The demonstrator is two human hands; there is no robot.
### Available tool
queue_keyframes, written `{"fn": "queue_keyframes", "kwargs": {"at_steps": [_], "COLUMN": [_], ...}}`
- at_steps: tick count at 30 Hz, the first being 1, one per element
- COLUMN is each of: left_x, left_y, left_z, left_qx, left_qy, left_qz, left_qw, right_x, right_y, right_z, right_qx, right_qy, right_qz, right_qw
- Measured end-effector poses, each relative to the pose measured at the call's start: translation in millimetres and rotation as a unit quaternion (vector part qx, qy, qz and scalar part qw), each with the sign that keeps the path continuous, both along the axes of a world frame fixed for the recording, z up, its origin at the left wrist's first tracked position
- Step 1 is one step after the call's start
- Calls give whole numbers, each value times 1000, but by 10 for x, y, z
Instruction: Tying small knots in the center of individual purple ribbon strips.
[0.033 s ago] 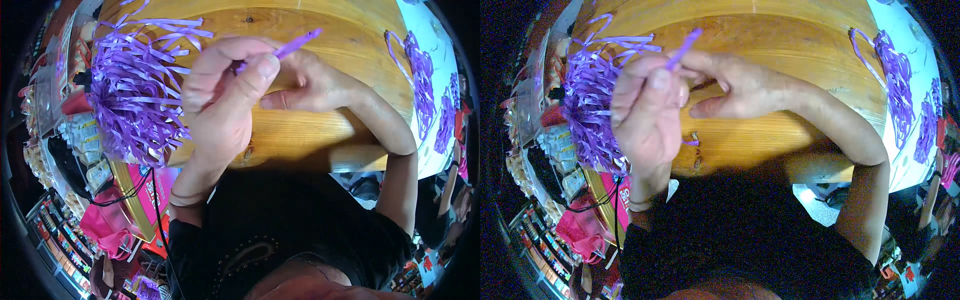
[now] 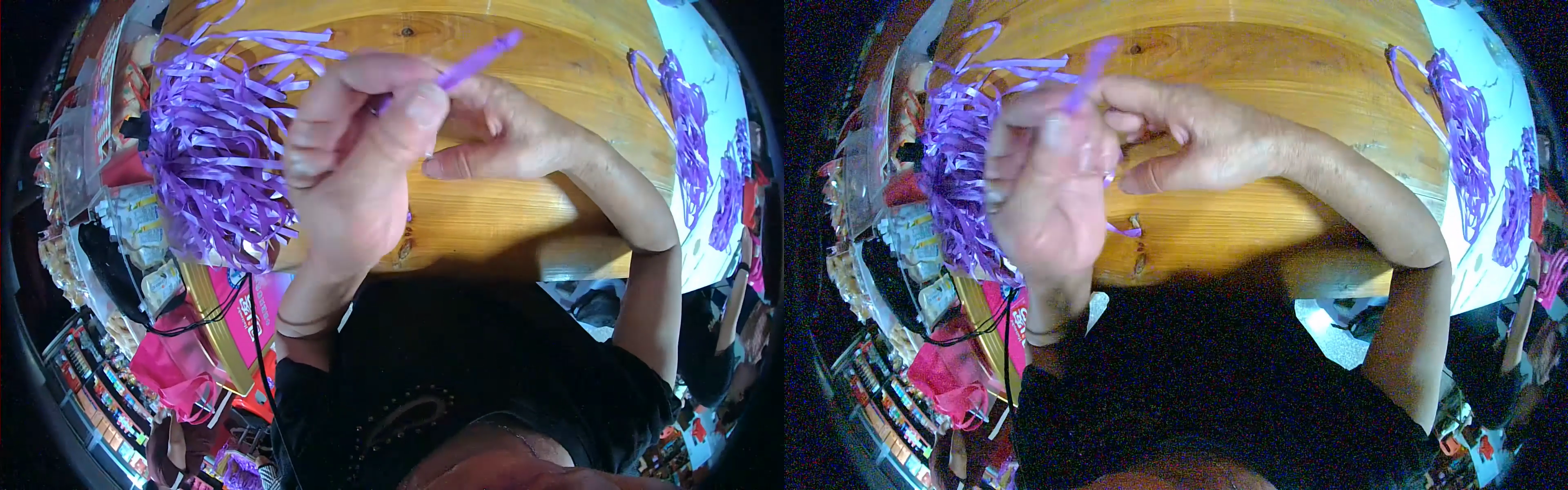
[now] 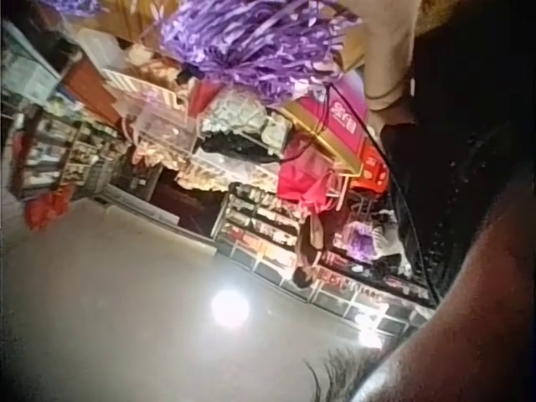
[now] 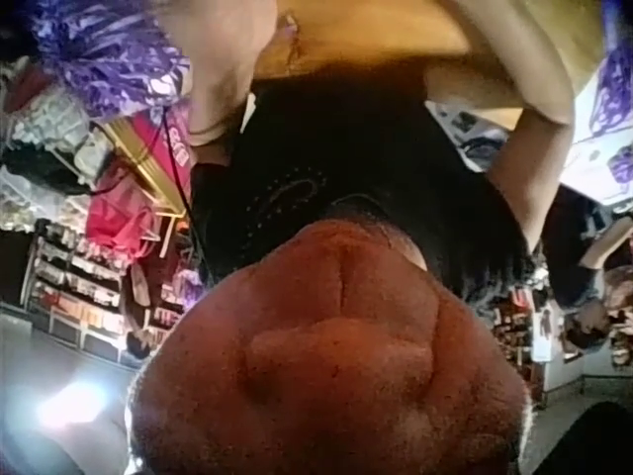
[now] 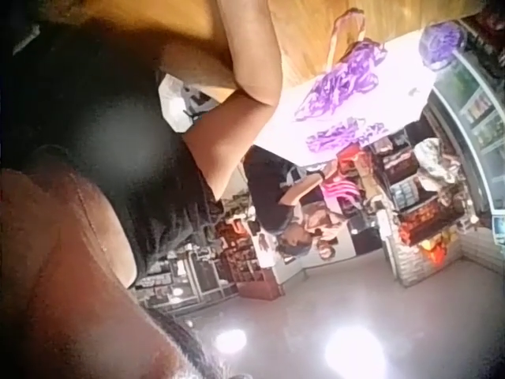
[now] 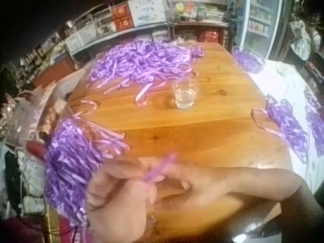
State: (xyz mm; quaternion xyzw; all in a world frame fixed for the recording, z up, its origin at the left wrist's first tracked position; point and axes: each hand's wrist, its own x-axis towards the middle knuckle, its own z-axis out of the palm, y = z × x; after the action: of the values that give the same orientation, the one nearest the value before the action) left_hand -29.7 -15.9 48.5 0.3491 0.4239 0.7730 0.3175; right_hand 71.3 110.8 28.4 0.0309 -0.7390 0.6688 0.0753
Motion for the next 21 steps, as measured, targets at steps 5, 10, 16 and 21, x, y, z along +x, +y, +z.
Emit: {"fn": "queue_keyframes", "kwargs": {"at_steps": [5,10,16,21], "left_x": [-219,-533,-793,-1408], "left_y": [-68,-195,-344,-794], "left_z": [262,346,106,-123], "left_qx": [69,101,92,23], "left_qy": [-102,-197,-167,7], "left_qz": [-96,-55,21,176], "left_qw": [988,974,982,984], "right_x": [78,476,906,1199], "right_y": [16,243,521,762], "right_z": [186,7,-3,-127], "right_qx": [-262,-94,-18,-27], "right_qy": [-135,-96,-95,-92], "right_qz": [161,-10,-250,-322], "right_qw": [942,991,963,942]}}
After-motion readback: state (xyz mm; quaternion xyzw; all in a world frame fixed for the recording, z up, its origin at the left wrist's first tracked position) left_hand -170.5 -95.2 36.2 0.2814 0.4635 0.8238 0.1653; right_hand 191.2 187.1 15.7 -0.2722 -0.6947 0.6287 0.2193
